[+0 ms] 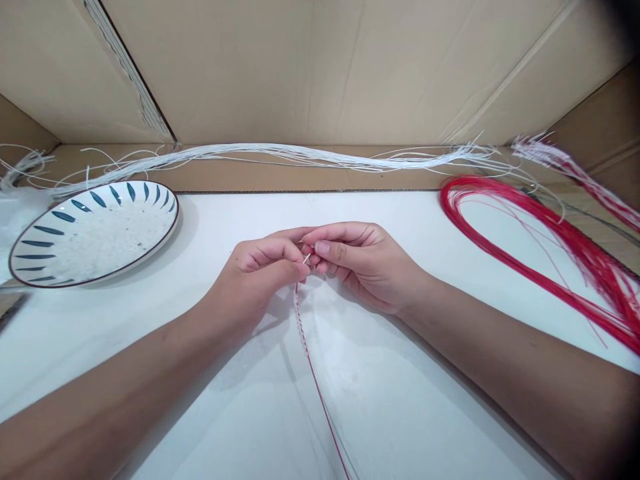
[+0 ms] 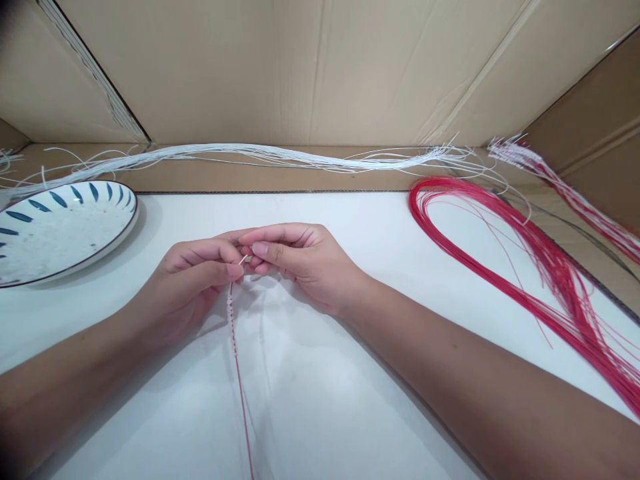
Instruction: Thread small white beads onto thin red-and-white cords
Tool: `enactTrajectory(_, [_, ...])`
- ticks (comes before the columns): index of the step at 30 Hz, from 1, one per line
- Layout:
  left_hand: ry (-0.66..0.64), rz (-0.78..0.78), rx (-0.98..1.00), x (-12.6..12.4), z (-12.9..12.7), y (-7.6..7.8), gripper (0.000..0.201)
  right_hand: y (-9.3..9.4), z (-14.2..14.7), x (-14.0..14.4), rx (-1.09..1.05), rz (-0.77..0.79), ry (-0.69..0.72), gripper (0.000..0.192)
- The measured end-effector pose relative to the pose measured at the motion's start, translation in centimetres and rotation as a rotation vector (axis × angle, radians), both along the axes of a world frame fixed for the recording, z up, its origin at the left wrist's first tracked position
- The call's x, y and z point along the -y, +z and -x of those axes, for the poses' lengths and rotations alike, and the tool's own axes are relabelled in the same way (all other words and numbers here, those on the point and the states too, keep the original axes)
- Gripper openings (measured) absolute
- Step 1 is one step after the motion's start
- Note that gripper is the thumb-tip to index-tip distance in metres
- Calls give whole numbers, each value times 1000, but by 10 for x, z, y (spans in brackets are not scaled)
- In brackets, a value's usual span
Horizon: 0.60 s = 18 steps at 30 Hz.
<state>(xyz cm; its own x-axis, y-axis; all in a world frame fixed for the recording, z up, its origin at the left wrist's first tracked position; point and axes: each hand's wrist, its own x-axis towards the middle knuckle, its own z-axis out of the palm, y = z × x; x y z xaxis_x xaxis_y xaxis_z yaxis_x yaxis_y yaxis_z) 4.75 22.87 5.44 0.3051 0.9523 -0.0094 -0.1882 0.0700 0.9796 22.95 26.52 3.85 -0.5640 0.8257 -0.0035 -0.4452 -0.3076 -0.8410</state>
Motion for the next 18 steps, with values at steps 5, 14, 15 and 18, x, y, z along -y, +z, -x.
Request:
enactTrajectory(5, [-15,-12,12,-1,-1,-1,23,1,1,0,-7,-10,9,13])
enactTrajectory(14, [-16,-17,16,-1,-2,0,23,2,1,1,-14,-35,7,9])
enactTrajectory(15, [-14,-16,16,-1,-2,0,23,2,1,1,-16,-32,6,9])
enactTrajectory(18, [-13,-19,3,-1,-2,1,24,2,1,1,-5,-9,-4,11])
